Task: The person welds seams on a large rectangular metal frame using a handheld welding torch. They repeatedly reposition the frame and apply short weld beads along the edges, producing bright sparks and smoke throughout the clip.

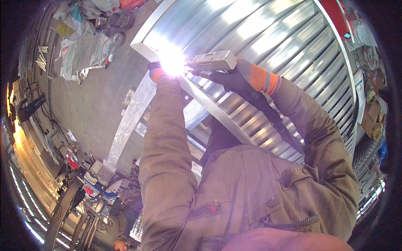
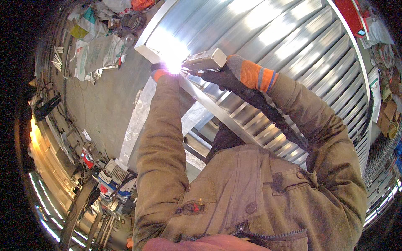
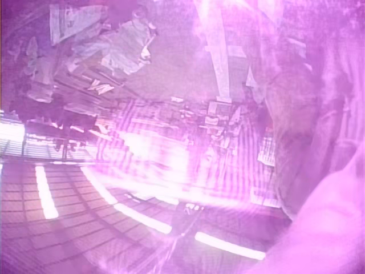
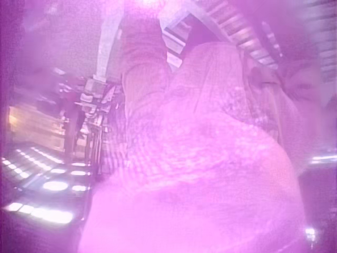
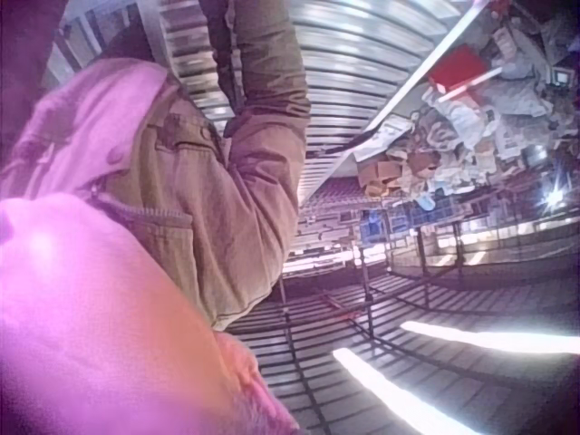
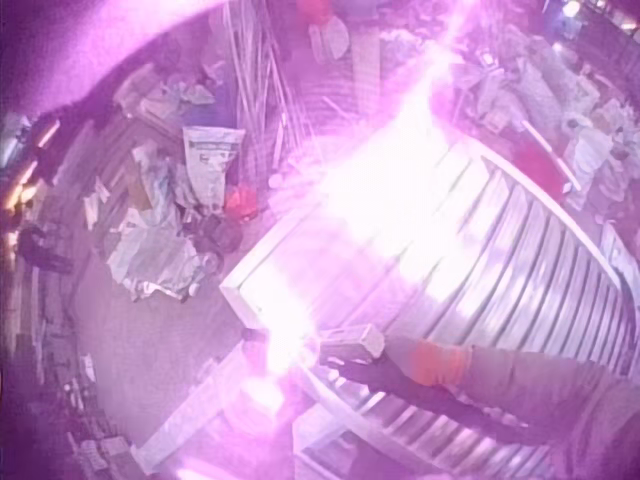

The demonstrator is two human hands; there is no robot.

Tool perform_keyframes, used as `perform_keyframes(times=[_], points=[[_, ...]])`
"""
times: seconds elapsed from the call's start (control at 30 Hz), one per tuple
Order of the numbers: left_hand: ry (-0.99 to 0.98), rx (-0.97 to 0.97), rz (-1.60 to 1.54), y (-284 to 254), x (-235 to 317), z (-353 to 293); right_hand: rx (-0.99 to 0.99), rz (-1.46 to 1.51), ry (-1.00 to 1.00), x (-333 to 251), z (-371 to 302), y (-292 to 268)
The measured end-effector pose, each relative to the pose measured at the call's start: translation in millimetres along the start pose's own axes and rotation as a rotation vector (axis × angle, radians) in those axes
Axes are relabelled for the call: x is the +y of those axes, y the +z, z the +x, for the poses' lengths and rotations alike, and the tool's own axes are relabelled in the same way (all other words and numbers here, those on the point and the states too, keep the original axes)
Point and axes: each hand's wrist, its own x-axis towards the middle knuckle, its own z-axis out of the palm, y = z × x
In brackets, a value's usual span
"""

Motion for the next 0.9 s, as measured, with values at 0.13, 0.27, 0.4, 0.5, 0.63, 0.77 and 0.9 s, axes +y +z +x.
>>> perform_keyframes(times=[0.13,0.27,0.4,0.5,0.63,0.77,0.9], points=[[0.014,0.000,0.065,-2,-1,4,-0.060,-0.019,0.005,4,4,-4],[0.028,-0.001,0.117,-1,-3,7,-0.084,-0.063,0.017,8,3,-8],[0.038,-0.007,0.183,2,-4,10,-0.059,-0.015,0.039,7,0,-7],[0.049,-0.011,0.238,0,-2,12,-0.045,0.011,0.020,3,-5,-8],[0.034,-0.014,0.325,-7,6,12,-0.039,-0.035,0.045,-5,-7,-7],[-0.083,0.009,0.388,-9,12,14,-0.032,-0.015,0.069,-11,-8,-6],[0.018,0.007,0.693,-7,13,16,-0.104,-0.024,0.037,-12,-13,-14]])
